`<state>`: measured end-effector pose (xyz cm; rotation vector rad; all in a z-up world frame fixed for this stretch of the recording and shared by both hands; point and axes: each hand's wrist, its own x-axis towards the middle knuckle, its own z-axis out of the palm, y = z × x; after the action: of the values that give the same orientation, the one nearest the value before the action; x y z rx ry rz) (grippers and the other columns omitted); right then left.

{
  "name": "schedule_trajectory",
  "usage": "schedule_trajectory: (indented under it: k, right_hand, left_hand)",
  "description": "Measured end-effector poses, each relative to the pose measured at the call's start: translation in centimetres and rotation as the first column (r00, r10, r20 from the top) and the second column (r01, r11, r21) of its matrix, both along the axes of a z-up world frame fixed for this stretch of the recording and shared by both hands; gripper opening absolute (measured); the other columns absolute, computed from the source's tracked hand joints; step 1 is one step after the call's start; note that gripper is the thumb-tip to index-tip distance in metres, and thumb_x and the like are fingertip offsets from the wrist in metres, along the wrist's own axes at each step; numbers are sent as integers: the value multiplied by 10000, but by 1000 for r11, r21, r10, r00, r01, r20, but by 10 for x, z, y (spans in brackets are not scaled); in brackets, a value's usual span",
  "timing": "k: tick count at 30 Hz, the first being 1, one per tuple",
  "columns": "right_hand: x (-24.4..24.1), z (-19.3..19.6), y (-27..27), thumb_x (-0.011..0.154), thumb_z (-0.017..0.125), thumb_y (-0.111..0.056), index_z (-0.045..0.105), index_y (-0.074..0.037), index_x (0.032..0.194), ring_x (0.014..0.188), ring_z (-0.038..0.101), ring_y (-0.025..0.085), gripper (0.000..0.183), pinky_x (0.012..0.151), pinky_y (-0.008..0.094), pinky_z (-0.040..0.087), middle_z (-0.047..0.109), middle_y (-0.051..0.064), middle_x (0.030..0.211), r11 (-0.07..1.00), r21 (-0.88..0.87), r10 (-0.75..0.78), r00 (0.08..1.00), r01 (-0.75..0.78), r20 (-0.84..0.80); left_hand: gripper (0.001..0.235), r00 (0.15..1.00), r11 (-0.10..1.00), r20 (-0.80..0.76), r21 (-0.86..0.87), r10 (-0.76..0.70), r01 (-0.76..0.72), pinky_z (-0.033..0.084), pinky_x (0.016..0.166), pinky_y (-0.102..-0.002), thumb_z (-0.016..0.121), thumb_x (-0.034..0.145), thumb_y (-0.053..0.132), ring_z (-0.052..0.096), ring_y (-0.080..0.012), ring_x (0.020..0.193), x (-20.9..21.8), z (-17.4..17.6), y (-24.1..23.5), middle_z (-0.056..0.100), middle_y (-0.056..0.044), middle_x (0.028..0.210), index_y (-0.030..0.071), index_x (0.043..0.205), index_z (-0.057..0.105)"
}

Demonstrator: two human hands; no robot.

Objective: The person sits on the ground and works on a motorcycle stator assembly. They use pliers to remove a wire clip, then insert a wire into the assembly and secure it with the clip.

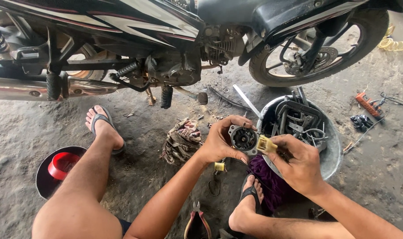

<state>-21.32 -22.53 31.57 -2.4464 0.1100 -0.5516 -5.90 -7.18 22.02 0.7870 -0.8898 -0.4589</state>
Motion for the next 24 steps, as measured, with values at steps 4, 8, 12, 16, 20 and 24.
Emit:
schedule_trajectory:
  k: [4,8,12,16,20,24]
  right_hand:
    - [2,-8,1,821,803,-58,742,-47,914,727,786,264,112,584,326,596,775,109,793,990,139,-39,995,26,93]
    - [1,-9,1,796,831,-69,731,-41,899,712,778,255,146,568,320,582,755,145,713,986,151,-72,997,66,37]
    - [2,-7,-1,786,840,-53,755,-77,939,723,781,241,177,591,349,585,771,136,749,986,149,-79,997,79,0]
    - [7,4,-3,811,792,-18,749,-58,962,746,788,313,162,676,427,633,788,162,819,983,181,-13,1000,17,-28]
    - [9,11,-12,839,753,-23,736,-29,1063,926,777,341,225,822,447,611,769,189,989,988,116,107,994,-103,-36]
    - [-1,-3,-39,923,720,-27,736,-12,1139,935,746,272,217,834,432,589,761,191,1026,970,239,-44,998,52,-41]
  left_hand:
    - [761,996,979,-24,-186,85,-88,494,1043,-391,1049,486,210,654,-316,1131,-2,-18,-20,679,-198,1111,-45,1102,682]
    - [751,997,977,-50,-202,64,-73,480,1047,-384,1040,514,195,645,-307,1143,-4,-18,-19,675,-191,1121,-44,1118,664]
    - [760,995,972,-69,-220,71,-85,473,1063,-380,1037,525,188,638,-298,1164,-7,-16,-22,670,-186,1141,-47,1140,658]
    - [738,996,975,-37,-206,81,-87,472,1064,-394,1029,542,162,634,-306,1162,-9,-14,-22,664,-187,1134,-42,1145,656]
    - [737,993,980,1,-162,118,-116,470,1059,-399,1028,535,165,645,-305,1153,-11,-7,-19,680,-182,1136,-37,1151,675]
    - [692,978,987,149,-89,149,-137,497,1052,-412,1015,575,222,672,-290,1155,-4,8,-7,704,-147,1157,8,1160,713]
